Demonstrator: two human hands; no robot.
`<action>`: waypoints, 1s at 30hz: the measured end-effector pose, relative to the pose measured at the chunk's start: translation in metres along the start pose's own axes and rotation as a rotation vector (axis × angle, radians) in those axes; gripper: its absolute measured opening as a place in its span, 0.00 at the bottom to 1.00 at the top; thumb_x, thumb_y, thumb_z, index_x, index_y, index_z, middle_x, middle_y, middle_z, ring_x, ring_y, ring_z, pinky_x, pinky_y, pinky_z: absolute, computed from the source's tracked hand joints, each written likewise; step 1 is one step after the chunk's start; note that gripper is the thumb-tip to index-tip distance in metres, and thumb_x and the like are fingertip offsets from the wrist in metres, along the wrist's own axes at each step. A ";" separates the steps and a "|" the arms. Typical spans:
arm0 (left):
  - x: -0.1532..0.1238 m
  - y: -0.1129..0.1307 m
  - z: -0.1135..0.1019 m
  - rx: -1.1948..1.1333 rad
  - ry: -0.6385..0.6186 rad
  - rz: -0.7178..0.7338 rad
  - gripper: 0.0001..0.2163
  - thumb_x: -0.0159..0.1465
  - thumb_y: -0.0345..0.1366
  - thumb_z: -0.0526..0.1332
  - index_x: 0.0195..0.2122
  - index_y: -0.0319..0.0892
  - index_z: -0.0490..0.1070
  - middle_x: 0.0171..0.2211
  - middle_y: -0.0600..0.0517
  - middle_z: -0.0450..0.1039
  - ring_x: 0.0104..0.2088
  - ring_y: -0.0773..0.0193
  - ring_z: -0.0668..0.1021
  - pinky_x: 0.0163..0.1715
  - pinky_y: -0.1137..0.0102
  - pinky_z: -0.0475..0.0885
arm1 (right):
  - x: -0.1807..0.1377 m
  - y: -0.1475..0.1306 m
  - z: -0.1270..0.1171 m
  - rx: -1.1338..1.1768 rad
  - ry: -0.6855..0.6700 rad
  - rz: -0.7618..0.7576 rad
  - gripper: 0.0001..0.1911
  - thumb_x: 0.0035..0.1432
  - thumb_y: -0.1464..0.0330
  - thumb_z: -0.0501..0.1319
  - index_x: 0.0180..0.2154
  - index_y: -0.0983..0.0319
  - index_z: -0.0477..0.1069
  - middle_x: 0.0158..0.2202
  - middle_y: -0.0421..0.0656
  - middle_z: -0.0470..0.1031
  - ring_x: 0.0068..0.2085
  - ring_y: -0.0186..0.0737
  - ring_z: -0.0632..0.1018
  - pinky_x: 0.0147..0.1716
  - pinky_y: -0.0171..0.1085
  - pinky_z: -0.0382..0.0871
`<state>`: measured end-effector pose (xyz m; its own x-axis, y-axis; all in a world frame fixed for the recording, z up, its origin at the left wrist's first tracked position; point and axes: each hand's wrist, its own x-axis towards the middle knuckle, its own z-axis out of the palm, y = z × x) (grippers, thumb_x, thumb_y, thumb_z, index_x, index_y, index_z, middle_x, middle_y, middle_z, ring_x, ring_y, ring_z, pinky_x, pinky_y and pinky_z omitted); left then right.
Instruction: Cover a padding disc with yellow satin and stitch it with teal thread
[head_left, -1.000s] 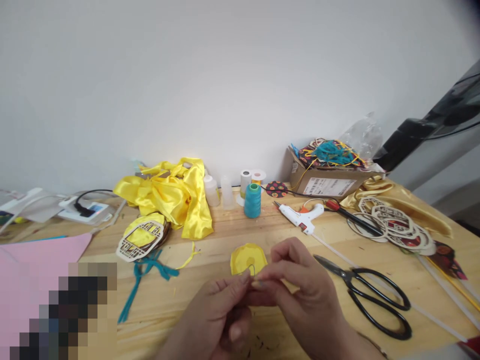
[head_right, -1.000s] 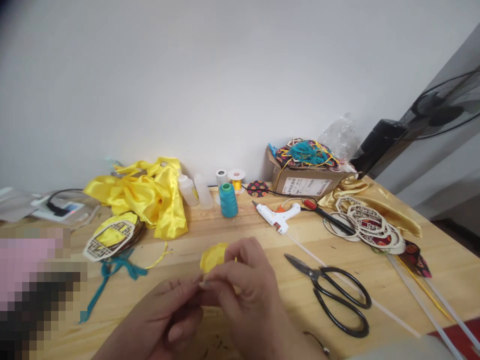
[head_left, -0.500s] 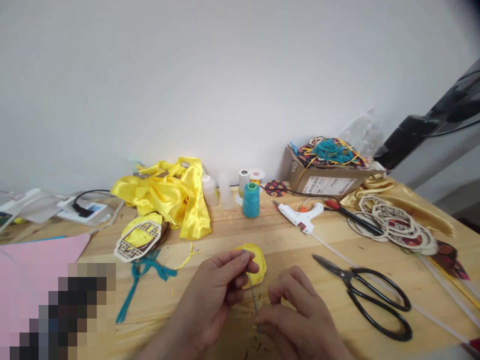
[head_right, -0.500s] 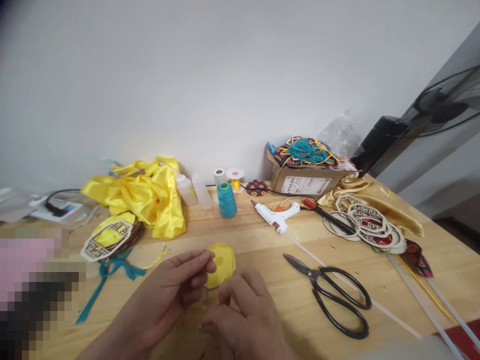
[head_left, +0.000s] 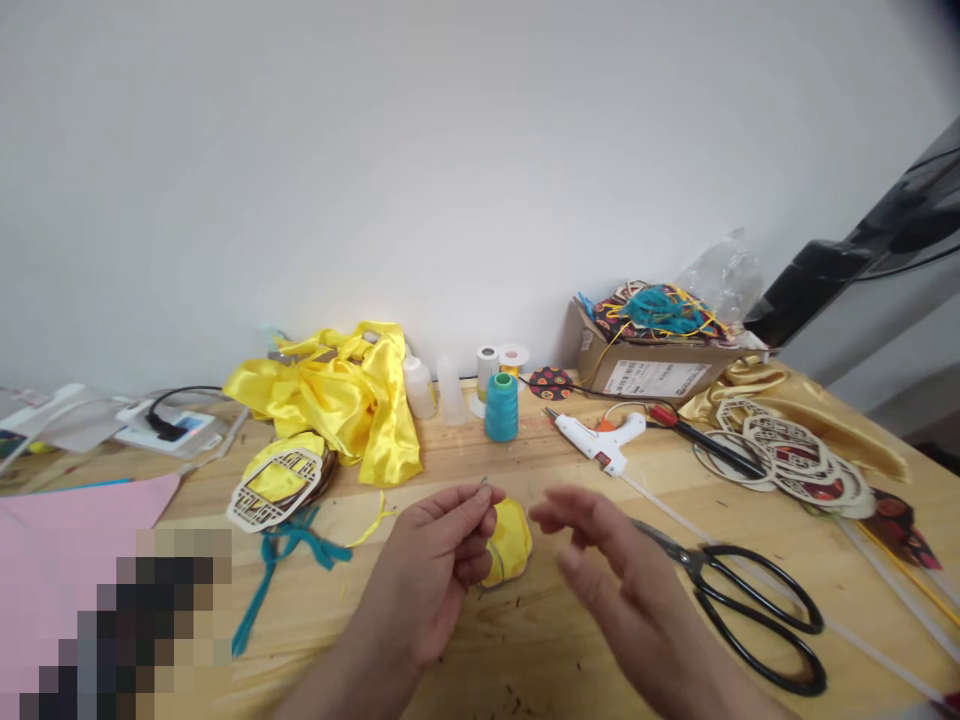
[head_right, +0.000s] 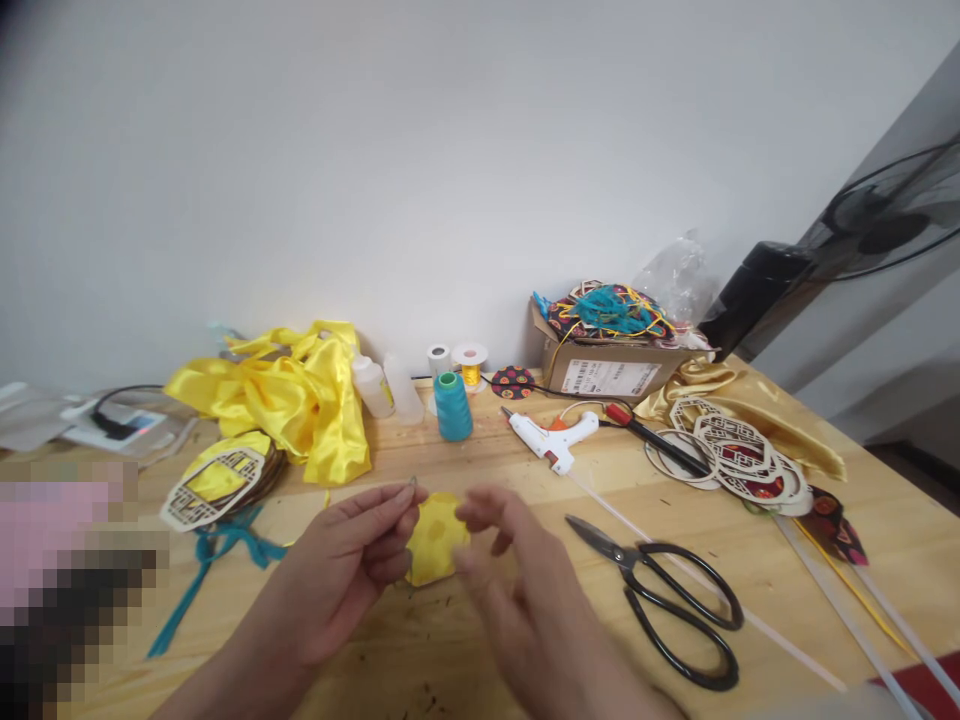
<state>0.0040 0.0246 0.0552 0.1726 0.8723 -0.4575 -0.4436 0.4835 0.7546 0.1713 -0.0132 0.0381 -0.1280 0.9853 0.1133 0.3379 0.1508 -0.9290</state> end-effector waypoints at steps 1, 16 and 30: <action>-0.001 -0.001 0.000 0.017 0.007 0.008 0.08 0.49 0.34 0.69 0.26 0.34 0.75 0.17 0.59 0.61 0.15 0.79 0.56 0.15 0.79 0.48 | 0.007 -0.003 -0.002 0.128 0.004 0.112 0.19 0.62 0.57 0.51 0.51 0.60 0.59 0.45 0.49 0.74 0.44 0.42 0.74 0.43 0.43 0.67; 0.008 0.005 0.005 0.231 0.097 0.179 0.11 0.49 0.39 0.66 0.19 0.38 0.69 0.13 0.64 0.50 0.13 0.77 0.51 0.14 0.77 0.45 | 0.098 -0.044 -0.006 0.862 -0.316 0.574 0.39 0.59 0.44 0.39 0.61 0.65 0.40 0.33 0.51 0.78 0.31 0.44 0.80 0.39 0.46 0.68; 0.017 0.025 0.021 0.184 0.081 0.251 0.11 0.51 0.42 0.66 0.27 0.38 0.75 0.13 0.65 0.48 0.14 0.76 0.50 0.13 0.78 0.45 | 0.147 -0.072 -0.032 0.855 -0.285 0.365 0.42 0.58 0.43 0.37 0.60 0.69 0.41 0.46 0.62 0.71 0.39 0.51 0.79 0.43 0.51 0.68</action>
<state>0.0140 0.0530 0.0763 0.0037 0.9608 -0.2772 -0.2958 0.2659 0.9175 0.1578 0.1232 0.1324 -0.4085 0.8866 -0.2171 -0.3760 -0.3801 -0.8451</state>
